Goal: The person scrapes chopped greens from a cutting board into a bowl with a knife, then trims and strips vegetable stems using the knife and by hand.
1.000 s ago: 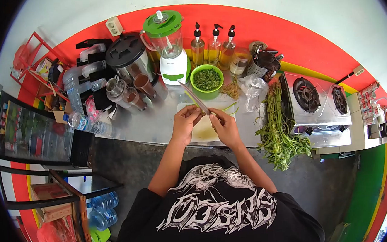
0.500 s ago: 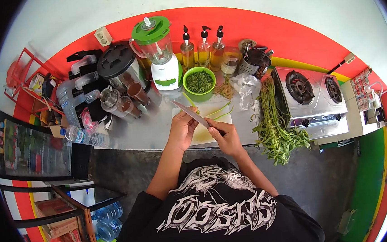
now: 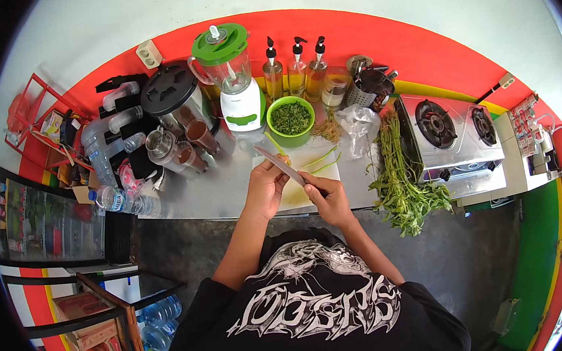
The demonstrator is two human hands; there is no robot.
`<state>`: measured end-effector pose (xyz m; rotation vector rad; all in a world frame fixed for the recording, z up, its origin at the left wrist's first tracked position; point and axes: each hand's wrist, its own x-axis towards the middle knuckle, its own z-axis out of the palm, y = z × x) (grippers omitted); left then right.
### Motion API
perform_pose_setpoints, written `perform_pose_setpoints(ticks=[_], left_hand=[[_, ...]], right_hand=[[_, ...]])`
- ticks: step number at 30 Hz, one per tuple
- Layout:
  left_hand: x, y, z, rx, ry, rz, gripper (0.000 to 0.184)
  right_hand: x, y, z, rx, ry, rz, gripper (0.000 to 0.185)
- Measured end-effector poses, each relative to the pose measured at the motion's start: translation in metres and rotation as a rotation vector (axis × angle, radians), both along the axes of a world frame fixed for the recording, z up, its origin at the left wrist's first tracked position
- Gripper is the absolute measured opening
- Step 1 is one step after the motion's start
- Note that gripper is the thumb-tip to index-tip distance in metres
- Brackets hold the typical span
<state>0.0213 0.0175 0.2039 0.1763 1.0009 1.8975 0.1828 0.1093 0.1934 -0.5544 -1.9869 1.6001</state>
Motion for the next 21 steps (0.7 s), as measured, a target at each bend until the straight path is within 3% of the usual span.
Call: perform_pose_setpoints(ticks=[8, 13, 21], left_hand=[[0.0, -0.002, -0.011, 0.108, -0.034, 0.005, 0.012], [0.008, 0.0, -0.008, 0.037, 0.235, 0.114, 0.012], [0.004, -0.001, -0.011, 0.039, 0.164, 0.082, 0.016]], right_hand=[[-0.005, -0.004, -0.011, -0.057, 0.004, 0.054, 0.039], [-0.007, -0.004, -0.013, -0.128, 0.012, 0.072, 0.039], [-0.009, -0.003, -0.009, -0.189, 0.038, 0.022, 0.038]])
